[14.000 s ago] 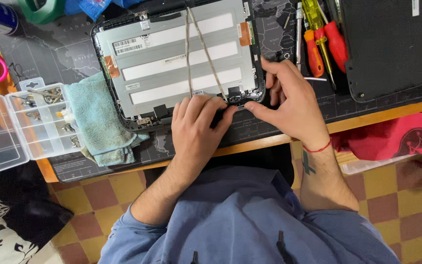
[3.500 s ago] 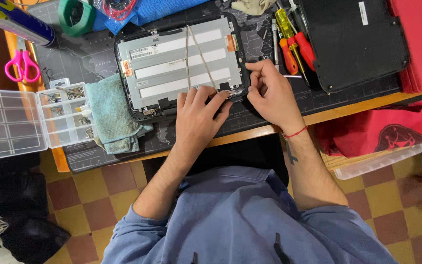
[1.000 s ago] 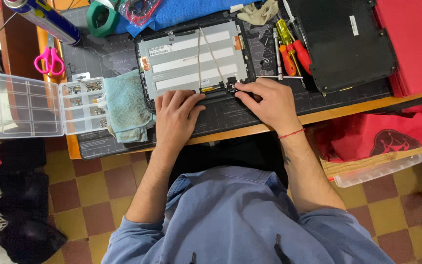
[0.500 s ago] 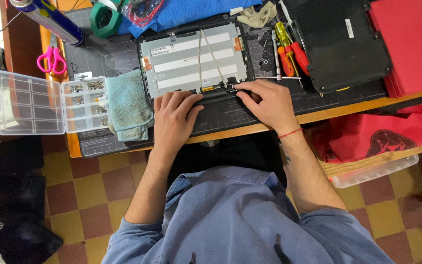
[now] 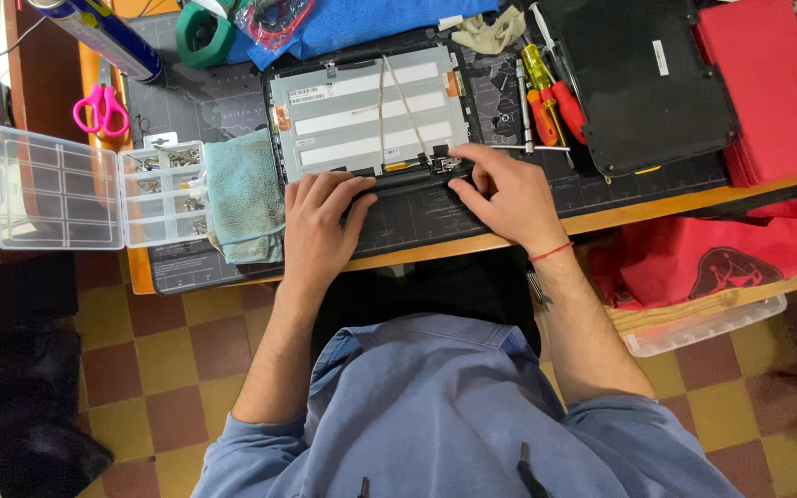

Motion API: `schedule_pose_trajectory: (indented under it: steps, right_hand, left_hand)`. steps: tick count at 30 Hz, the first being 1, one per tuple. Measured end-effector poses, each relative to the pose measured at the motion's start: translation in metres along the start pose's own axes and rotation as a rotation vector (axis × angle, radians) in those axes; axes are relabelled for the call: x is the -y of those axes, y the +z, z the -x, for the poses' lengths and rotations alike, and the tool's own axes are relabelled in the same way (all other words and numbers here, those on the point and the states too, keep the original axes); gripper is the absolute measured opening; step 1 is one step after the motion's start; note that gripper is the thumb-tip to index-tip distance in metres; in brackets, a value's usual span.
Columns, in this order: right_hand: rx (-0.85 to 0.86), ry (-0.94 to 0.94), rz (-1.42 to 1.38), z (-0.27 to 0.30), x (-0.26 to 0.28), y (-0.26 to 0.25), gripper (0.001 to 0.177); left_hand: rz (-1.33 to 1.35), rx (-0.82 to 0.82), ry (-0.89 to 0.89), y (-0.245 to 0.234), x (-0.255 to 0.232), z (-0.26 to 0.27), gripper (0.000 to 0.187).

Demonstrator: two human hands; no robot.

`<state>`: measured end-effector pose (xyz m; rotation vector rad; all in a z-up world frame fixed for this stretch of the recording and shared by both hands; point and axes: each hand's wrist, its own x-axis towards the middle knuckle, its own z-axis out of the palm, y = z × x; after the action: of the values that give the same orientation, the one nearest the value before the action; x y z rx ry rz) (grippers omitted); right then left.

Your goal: The person removes the back cover of a disassembled electronic device, then uses a screwdriver to remove screws from a small black component near the battery. The person continues to adjust and reposition the component with their hands.

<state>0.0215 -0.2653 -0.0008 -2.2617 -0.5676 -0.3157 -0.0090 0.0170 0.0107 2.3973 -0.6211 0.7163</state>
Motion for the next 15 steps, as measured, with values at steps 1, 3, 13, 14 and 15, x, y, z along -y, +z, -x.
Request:
schedule_pose_trajectory:
  steps: [1,3,13,14,15]
  right_hand:
    - [0.010,-0.060,0.075,-0.001,0.002,0.000,0.025]
    - [0.005,-0.073,0.072,0.000,0.000,0.000,0.023]
    - [-0.029,-0.078,0.063,0.000,-0.001,0.003,0.025]
    - [-0.027,-0.078,0.062,0.001,-0.001,0.001,0.025]
    - [-0.034,-0.057,0.041,0.002,-0.001,0.000,0.030]
  left_hand:
    - [0.005,-0.002,-0.007,-0.001,0.001,0.000,0.015]
    - [0.002,-0.016,-0.008,0.000,0.003,0.002,0.014]
    - [0.019,-0.043,-0.077,-0.016,0.010,-0.001,0.012]
    - [0.019,-0.043,-0.080,-0.019,0.013,0.000,0.012]
    - [0.035,-0.075,-0.089,-0.022,0.016,0.001,0.013]
